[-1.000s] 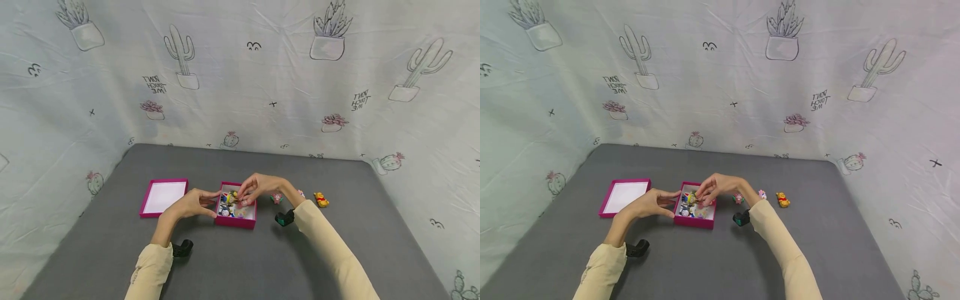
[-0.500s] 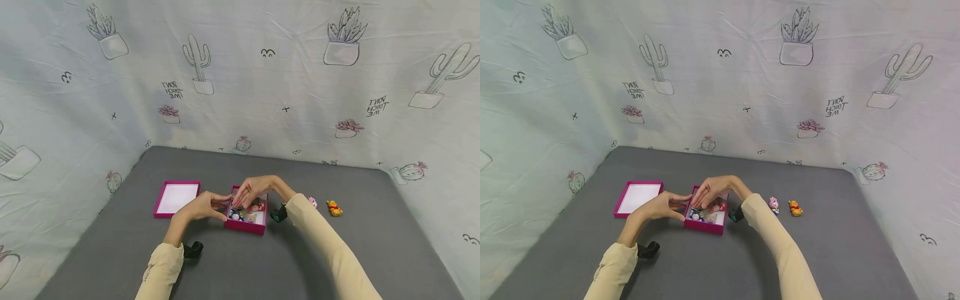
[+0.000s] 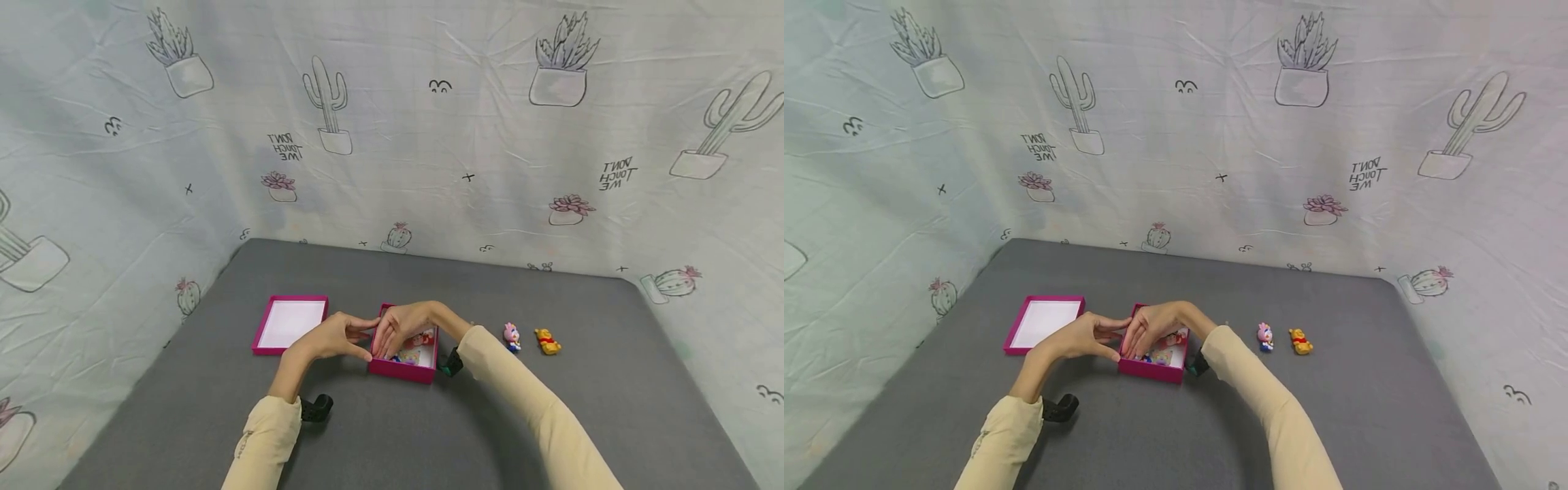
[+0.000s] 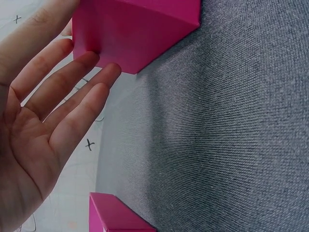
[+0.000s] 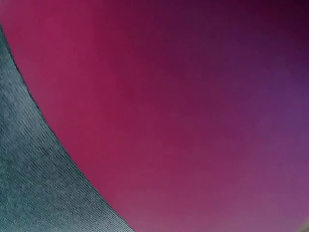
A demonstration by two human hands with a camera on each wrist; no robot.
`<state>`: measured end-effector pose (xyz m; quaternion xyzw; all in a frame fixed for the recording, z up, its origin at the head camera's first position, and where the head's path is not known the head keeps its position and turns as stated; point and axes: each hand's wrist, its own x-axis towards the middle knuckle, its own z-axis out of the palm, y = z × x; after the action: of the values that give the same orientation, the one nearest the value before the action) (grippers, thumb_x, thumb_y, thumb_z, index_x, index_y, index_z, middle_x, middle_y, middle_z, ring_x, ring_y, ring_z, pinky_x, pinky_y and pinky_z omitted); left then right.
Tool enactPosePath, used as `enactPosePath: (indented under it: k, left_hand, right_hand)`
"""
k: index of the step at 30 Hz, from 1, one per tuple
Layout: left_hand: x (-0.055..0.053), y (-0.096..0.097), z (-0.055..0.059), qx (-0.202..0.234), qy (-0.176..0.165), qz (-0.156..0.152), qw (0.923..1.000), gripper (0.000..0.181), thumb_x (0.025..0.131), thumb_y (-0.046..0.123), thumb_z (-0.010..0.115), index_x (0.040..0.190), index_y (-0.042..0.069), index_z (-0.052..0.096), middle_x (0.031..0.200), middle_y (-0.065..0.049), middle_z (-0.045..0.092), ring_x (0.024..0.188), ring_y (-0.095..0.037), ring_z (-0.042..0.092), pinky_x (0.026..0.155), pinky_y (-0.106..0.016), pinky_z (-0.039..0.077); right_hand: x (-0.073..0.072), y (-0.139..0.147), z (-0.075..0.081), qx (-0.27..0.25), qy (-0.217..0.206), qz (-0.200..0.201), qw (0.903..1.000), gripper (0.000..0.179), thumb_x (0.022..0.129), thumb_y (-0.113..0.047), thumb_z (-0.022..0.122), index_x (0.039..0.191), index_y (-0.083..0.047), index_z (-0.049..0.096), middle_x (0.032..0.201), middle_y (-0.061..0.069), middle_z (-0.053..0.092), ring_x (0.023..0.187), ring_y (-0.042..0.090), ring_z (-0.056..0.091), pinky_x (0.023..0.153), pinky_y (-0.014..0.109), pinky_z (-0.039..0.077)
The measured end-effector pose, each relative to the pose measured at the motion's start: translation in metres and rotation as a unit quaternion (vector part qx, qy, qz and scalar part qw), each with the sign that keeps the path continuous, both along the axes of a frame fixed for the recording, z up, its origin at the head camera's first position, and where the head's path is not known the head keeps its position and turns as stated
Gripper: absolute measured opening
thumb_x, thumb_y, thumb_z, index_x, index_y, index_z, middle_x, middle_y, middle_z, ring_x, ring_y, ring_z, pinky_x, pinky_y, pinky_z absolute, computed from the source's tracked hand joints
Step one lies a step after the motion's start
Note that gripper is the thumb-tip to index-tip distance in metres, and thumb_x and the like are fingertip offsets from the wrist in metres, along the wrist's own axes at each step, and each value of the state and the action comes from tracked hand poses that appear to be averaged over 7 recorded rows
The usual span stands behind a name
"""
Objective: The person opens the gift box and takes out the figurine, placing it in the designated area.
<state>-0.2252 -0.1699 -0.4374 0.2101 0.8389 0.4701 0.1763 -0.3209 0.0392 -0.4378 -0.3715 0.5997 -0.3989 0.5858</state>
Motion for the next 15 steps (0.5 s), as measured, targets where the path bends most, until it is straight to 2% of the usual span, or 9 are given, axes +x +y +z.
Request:
enactPosePath:
  k: [3,5,7,10,12,15]
  left_hand:
    - [0.000,0.001,0.000,0.000,-0.002,-0.005,1.0000,0.070,0.076,0.018,0.082,0.137,0.001,0.051,0.140,-0.015,0.048,0.119,-0.033,0.056,0.096,-0.042,0.049]
    - [0.000,0.001,0.000,-0.005,-0.004,-0.005,1.0000,0.070,0.076,0.017,0.082,0.137,0.002,0.051,0.140,-0.015,0.048,0.119,-0.034,0.056,0.096,-0.043,0.049]
    - [0.001,0.001,0.001,-0.007,-0.006,-0.002,1.0000,0.070,0.076,0.016,0.082,0.137,0.002,0.051,0.140,-0.015,0.048,0.119,-0.034,0.056,0.096,-0.043,0.049]
    - [0.002,0.000,0.002,-0.009,-0.006,0.001,0.9999,0.070,0.076,0.017,0.082,0.137,0.003,0.051,0.140,-0.015,0.048,0.119,-0.034,0.056,0.095,-0.043,0.050]
    - [0.003,-0.001,0.002,-0.011,0.002,-0.003,0.9999,0.070,0.076,0.019,0.082,0.137,0.003,0.051,0.140,-0.015,0.049,0.118,-0.033,0.057,0.094,-0.042,0.050]
    - [0.002,0.000,0.001,-0.012,0.009,-0.009,0.9998,0.071,0.076,0.022,0.082,0.137,0.003,0.051,0.139,-0.016,0.049,0.117,-0.032,0.058,0.094,-0.042,0.050]
  right_hand:
    - [0.000,0.005,0.001,0.014,0.022,-0.012,0.9996,0.021,0.091,0.007,0.059,0.110,0.014,0.063,0.090,0.008,0.070,0.071,0.014,0.061,0.060,0.025,0.050]
    - [-0.001,0.009,0.003,0.017,0.041,-0.026,0.9987,0.020,0.092,0.003,0.059,0.108,0.013,0.064,0.088,0.009,0.070,0.063,0.014,0.055,0.054,0.025,0.044]
    - [-0.002,0.014,0.007,0.007,0.064,-0.044,0.9970,0.020,0.092,0.002,0.060,0.108,0.012,0.065,0.092,0.013,0.070,0.065,0.015,0.058,0.059,0.027,0.050]
    - [0.000,0.018,0.012,-0.010,0.108,-0.050,0.9928,0.024,0.089,0.003,0.063,0.112,0.012,0.062,0.102,0.022,0.068,0.072,0.017,0.063,0.068,0.033,0.056]
    - [0.001,0.018,0.013,-0.016,0.141,-0.046,0.9889,0.028,0.087,0.004,0.065,0.115,0.011,0.061,0.106,0.024,0.066,0.079,0.018,0.066,0.073,0.035,0.057]
    - [0.006,0.019,0.012,-0.015,0.160,-0.040,0.9861,0.033,0.086,0.006,0.065,0.118,0.010,0.060,0.108,0.023,0.066,0.087,0.019,0.067,0.078,0.034,0.057]
